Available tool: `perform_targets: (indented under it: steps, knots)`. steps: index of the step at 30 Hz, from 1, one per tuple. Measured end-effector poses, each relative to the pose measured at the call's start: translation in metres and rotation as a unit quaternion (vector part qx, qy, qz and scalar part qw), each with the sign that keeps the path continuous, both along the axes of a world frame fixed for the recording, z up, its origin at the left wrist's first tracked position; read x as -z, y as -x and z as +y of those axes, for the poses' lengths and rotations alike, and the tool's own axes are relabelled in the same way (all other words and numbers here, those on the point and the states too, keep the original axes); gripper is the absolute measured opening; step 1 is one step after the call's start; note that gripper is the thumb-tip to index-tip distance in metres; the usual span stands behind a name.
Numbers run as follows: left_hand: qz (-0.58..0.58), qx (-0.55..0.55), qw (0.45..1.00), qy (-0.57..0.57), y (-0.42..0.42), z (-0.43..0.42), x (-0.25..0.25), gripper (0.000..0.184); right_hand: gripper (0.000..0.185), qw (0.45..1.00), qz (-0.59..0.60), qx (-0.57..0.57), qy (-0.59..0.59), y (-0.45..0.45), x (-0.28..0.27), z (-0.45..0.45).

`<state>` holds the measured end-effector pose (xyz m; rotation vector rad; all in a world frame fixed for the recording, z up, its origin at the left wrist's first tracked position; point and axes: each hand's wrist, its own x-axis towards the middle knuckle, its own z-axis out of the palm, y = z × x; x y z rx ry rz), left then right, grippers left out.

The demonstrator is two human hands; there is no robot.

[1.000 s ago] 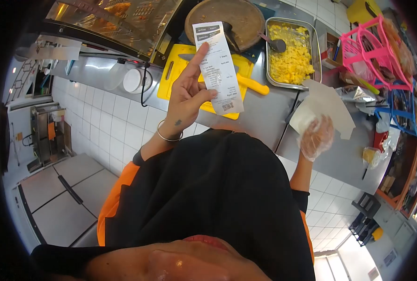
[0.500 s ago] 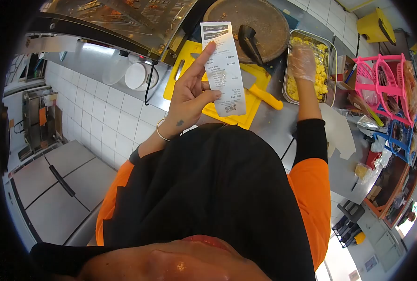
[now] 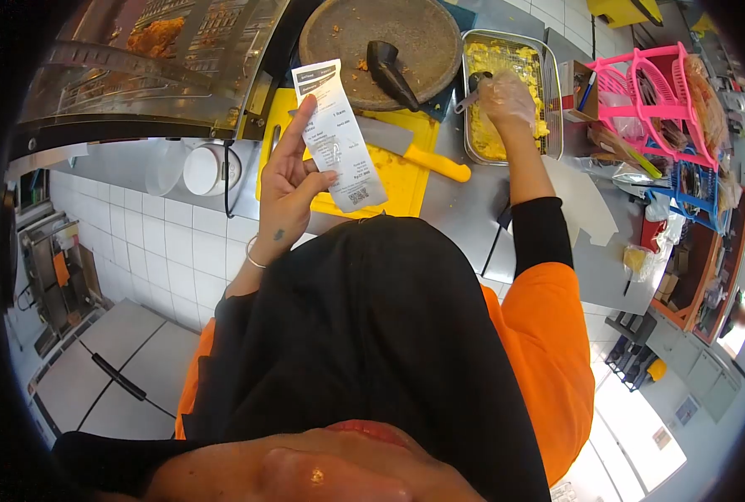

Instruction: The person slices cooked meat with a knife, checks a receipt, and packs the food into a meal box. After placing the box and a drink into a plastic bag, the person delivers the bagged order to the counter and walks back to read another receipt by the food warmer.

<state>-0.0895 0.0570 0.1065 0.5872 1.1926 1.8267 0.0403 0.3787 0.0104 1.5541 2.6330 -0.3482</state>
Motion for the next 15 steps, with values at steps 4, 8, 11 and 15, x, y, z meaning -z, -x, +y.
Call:
perform_targets:
  steps: [4, 8, 11, 15]
  knots:
    - [-0.013, 0.002, 1.0, -0.008, -0.002, 0.002, 0.003, 0.08, 0.032, 0.99, -0.103, -0.098, 0.014, 0.012, -0.004, -0.024]
    - [-0.03, -0.001, 1.0, -0.01, -0.004, 0.003, 0.004, 0.079, 0.033, 0.998, -0.024, 0.016, 0.054, 0.016, 0.045, 0.003]
    - [-0.007, -0.009, 1.0, -0.002, -0.001, -0.002, 0.005, 0.078, 0.032, 0.998, -0.031, -0.049, 0.026, -0.004, 0.012, 0.009]
    - [0.004, -0.033, 0.999, 0.013, 0.003, -0.012, 0.01, 0.077, 0.028, 0.995, -0.055, -0.052, -0.069, -0.053, -0.041, -0.012]
